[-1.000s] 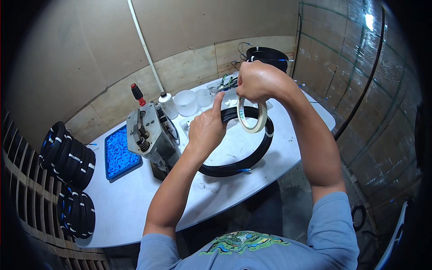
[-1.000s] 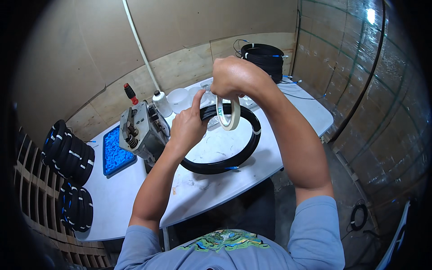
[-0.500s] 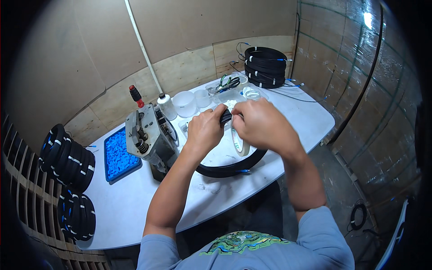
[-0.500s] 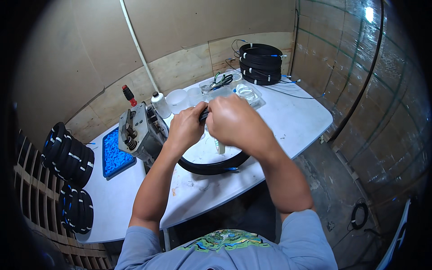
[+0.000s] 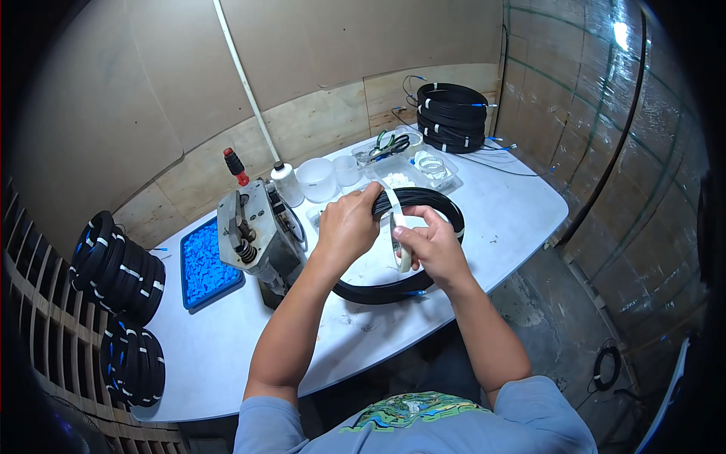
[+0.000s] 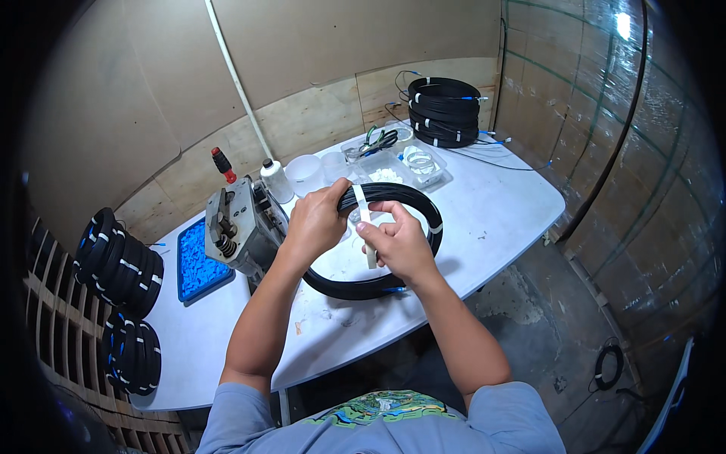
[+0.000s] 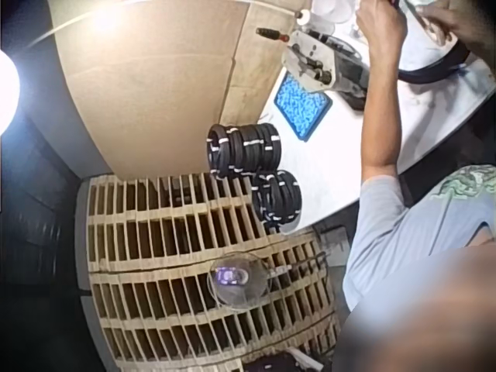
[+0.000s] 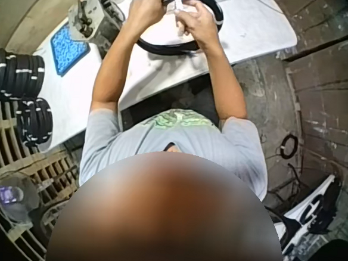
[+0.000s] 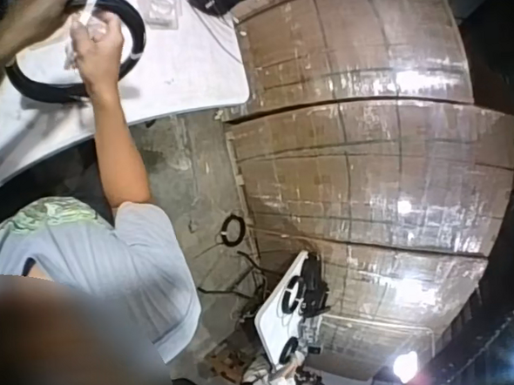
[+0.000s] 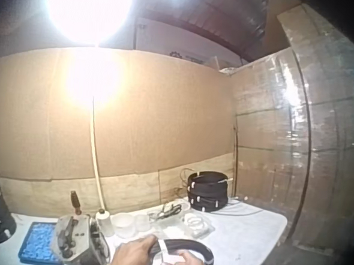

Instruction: The recorder is shown manually assembling a wire harness by applying tape and using a terminal crimping machine.

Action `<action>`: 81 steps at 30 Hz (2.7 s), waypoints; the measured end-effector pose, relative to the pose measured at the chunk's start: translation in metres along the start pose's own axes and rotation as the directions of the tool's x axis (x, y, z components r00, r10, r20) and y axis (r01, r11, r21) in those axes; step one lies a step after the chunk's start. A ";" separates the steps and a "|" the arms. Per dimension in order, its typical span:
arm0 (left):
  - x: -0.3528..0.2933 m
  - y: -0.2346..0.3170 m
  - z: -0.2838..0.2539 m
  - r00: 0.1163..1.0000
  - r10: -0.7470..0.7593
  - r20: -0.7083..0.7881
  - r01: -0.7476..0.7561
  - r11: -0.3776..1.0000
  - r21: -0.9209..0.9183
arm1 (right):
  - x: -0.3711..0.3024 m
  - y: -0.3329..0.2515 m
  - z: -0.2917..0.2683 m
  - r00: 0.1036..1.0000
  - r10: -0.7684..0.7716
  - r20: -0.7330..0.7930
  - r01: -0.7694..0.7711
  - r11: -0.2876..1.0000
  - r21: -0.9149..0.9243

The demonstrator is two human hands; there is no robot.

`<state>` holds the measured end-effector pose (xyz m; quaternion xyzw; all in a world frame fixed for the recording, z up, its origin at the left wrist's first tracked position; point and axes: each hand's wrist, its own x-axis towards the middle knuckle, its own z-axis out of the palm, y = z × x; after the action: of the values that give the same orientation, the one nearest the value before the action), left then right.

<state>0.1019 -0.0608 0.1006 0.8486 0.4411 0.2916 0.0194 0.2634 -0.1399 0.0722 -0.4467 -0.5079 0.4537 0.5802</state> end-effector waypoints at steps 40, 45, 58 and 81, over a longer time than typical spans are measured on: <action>0.007 -0.006 -0.010 0.993 -0.052 0.107 0.064 0.992 -0.106 | 0.043 0.075 0.005 0.985 -0.108 -0.137 0.078 0.975 -0.208; 0.003 -0.011 -0.009 0.997 -0.041 0.061 0.047 0.993 -0.106 | 0.009 0.005 -0.022 0.891 -0.445 -0.090 0.316 0.750 -0.581; -0.010 0.003 -0.010 0.999 -0.027 0.038 0.028 0.998 -0.049 | 0.139 -0.039 -0.033 0.540 0.513 0.667 -0.103 0.827 -0.553; -0.003 0.002 -0.009 0.995 -0.064 0.070 0.066 0.997 -0.031 | 0.068 -0.105 -0.025 0.764 -0.436 0.476 0.641 0.602 -0.476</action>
<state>0.0976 -0.0662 0.1072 0.8429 0.4628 0.2684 0.0582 0.3008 -0.0941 0.1857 -0.3554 -0.8228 0.1278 0.4247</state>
